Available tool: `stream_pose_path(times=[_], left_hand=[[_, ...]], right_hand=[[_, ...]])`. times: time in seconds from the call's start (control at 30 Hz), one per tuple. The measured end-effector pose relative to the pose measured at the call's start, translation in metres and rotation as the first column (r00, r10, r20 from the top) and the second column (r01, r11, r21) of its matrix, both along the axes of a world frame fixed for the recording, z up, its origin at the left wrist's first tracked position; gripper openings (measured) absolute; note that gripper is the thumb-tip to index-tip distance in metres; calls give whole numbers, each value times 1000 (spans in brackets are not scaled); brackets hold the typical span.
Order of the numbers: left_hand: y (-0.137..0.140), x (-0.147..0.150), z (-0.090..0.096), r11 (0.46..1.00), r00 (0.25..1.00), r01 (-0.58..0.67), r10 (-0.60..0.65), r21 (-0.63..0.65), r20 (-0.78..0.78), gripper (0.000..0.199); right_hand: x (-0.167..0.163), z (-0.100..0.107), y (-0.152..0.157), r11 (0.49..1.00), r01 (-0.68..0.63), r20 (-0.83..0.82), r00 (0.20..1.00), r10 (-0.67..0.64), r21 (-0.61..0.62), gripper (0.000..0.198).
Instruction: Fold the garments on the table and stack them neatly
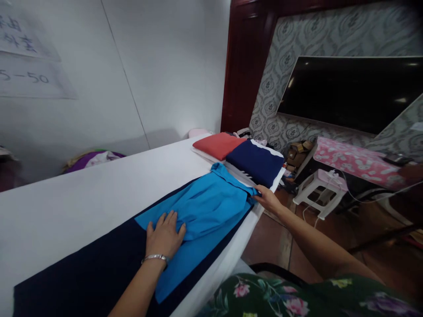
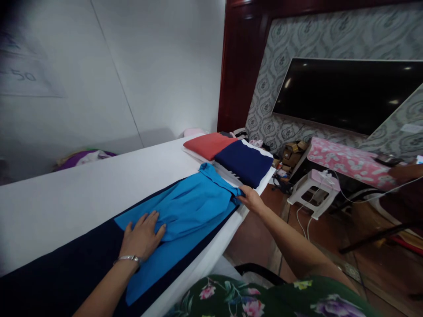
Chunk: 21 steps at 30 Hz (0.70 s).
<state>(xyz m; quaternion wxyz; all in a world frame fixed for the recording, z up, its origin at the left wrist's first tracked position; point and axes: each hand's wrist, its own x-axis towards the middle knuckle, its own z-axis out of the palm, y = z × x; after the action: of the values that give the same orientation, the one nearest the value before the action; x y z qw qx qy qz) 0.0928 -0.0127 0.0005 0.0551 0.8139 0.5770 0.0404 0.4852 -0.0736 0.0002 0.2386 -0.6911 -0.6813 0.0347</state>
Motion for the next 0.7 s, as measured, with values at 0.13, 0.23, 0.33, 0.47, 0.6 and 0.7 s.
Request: stream_pose_path(times=[0.13,0.23,0.33,0.47,0.6,0.7], left_hand=[[0,-1,0,1000,1000,4,-4,-5,3,56],[0,-2,-1,1000,1000,0,1,-17,14,56],[0,-3,-2,1000,999,4,-4,-11,33,55],[-2,-1,1,1000,1000,-12,12,-18,21,54],[-5,0,5,999,1000,-15,15,-30,10,54],[-6,0,5,999,1000,-19,20,-26,6,55]], right_hand=[[-6,-12,1,991,126,86,989,-122,-39,15],[-4,-15,2,991,101,101,991,-91,-91,17],[-1,-8,0,995,27,21,999,-26,-91,34],[-13,8,4,985,-172,-150,974,170,-1,66],[-44,28,35,959,-270,-99,956,277,83,65],[-64,37,81,961,-247,-27,967,252,121,62]])
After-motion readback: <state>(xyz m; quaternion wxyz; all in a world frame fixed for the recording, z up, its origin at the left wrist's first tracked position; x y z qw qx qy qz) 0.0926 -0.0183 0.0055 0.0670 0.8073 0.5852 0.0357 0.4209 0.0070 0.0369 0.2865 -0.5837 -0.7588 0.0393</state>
